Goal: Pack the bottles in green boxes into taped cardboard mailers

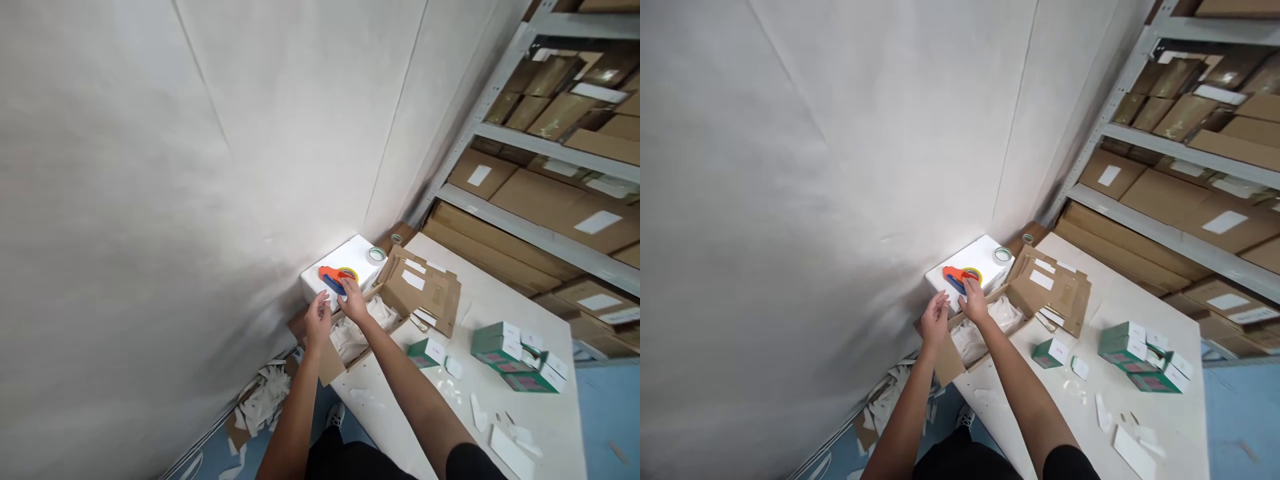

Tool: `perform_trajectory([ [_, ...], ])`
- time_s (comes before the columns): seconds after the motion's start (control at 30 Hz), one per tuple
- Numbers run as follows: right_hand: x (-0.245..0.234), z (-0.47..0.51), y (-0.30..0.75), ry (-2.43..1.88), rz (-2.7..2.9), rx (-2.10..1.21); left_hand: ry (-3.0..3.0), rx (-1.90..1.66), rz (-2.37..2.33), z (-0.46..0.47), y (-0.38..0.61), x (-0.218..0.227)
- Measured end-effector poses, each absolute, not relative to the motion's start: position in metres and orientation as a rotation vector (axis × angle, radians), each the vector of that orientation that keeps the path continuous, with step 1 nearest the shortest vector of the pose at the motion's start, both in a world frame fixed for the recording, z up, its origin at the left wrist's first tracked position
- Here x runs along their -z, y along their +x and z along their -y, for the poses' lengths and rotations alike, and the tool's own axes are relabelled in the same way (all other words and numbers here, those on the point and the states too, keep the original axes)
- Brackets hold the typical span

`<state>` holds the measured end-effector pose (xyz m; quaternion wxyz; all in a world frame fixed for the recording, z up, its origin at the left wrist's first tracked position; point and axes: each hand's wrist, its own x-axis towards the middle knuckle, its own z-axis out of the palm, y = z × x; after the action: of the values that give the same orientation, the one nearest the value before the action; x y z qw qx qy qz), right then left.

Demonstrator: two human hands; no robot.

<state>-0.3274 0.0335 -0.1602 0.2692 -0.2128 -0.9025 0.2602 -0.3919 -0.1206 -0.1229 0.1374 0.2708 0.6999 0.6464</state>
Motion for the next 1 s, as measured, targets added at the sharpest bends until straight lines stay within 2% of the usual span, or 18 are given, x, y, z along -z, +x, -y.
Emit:
perform_trajectory([
  [0.2,0.164,-0.037,-0.378,-0.991,2.584,-0.606,0.671,-1.885,-2.097,0.155,-0.41,0.128],
  [0.43,0.147,-0.038,-0.349,-1.025,2.321,-0.436,0.699,-1.969,-2.111,0.15,-0.41,0.121],
  [0.73,0.12,-0.036,-0.246,-0.98,2.071,-0.278,0.786,-2.026,-2.035,0.108,-0.358,0.1],
  [1.0,0.13,-0.015,-0.09,-1.153,1.899,-0.175,0.891,-1.977,-1.882,0.066,-0.274,0.093],
])
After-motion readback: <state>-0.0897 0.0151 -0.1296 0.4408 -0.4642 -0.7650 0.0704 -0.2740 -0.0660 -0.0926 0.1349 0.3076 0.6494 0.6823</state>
